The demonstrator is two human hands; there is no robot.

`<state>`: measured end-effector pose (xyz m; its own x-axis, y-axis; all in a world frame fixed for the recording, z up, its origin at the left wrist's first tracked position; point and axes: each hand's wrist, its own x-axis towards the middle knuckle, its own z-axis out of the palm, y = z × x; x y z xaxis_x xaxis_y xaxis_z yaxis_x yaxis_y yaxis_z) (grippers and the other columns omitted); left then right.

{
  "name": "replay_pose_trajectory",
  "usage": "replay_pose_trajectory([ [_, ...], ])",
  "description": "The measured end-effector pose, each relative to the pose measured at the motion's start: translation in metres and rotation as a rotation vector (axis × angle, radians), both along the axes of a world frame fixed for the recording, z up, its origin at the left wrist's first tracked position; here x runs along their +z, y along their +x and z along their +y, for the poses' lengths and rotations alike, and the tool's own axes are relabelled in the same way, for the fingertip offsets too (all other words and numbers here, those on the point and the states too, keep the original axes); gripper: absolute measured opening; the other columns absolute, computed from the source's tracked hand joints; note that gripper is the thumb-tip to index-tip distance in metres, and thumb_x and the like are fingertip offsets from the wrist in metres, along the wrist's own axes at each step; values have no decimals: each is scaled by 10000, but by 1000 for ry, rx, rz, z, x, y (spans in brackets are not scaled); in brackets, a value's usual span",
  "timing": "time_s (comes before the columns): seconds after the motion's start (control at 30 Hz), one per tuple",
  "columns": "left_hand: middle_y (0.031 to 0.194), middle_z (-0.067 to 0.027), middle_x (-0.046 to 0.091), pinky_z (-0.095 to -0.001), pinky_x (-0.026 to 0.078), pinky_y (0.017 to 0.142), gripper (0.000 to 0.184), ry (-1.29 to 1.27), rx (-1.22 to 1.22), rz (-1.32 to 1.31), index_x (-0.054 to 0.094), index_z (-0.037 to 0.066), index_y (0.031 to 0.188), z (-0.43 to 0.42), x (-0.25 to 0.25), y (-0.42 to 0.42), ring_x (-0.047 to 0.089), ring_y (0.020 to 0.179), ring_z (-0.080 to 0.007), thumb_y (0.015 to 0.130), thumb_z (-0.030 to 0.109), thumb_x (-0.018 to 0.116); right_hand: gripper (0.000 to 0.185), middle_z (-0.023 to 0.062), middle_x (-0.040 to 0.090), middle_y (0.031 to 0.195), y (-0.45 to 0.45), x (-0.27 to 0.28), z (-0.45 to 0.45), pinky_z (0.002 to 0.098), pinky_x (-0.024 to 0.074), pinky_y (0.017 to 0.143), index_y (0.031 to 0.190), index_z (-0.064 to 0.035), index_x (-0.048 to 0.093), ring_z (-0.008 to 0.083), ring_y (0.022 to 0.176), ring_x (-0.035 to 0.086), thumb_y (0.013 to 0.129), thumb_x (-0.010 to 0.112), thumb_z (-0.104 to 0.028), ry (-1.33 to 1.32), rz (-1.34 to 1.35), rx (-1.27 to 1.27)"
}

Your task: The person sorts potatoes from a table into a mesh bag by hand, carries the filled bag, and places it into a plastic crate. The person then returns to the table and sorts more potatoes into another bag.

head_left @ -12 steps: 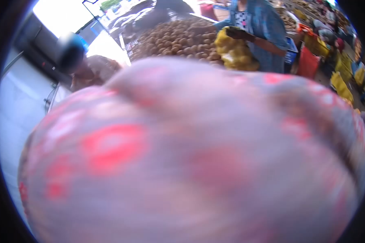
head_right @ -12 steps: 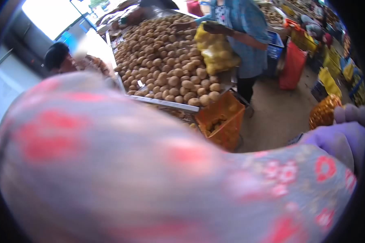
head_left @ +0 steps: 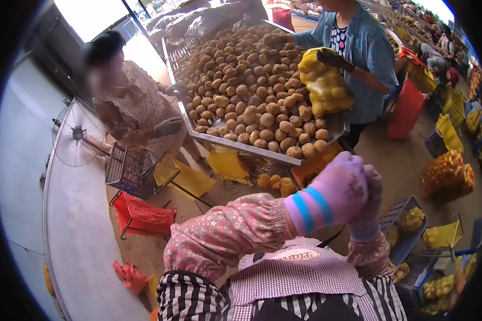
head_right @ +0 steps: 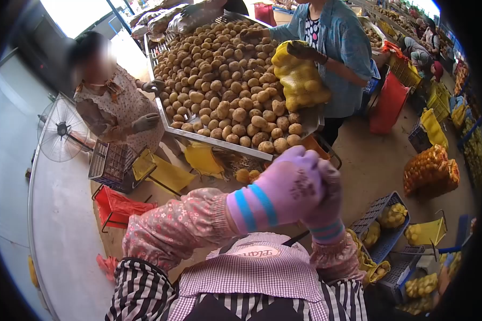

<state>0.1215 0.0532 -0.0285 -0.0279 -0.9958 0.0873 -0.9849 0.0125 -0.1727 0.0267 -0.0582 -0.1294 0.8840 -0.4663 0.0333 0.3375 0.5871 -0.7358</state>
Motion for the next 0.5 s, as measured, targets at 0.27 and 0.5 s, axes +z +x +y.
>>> replay_pose_trajectory([
  [0.27, 1390, -207, 592, -448, 419, 1135, 601, -224, 508, 1041, 470, 74, 1489, 175, -211, 165, 536, 1328, -368, 945, 249, 658, 498, 41, 734, 1112, 154, -144, 59, 304, 552, 847, 1299, -72, 655, 152, 944, 693, 1034, 565, -484, -178, 588, 477],
  [0.5, 1357, -180, 644, -399, 480, 1078, 542, -428, 930, 1381, 527, 42, 1449, 301, -287, 288, 630, 1252, -293, 966, 234, 681, 638, 129, 553, 1443, 258, -186, 82, 477, 330, 1176, 1410, -121, 558, 342, 1380, 456, 870, 729, -415, -1772, 597, -141],
])
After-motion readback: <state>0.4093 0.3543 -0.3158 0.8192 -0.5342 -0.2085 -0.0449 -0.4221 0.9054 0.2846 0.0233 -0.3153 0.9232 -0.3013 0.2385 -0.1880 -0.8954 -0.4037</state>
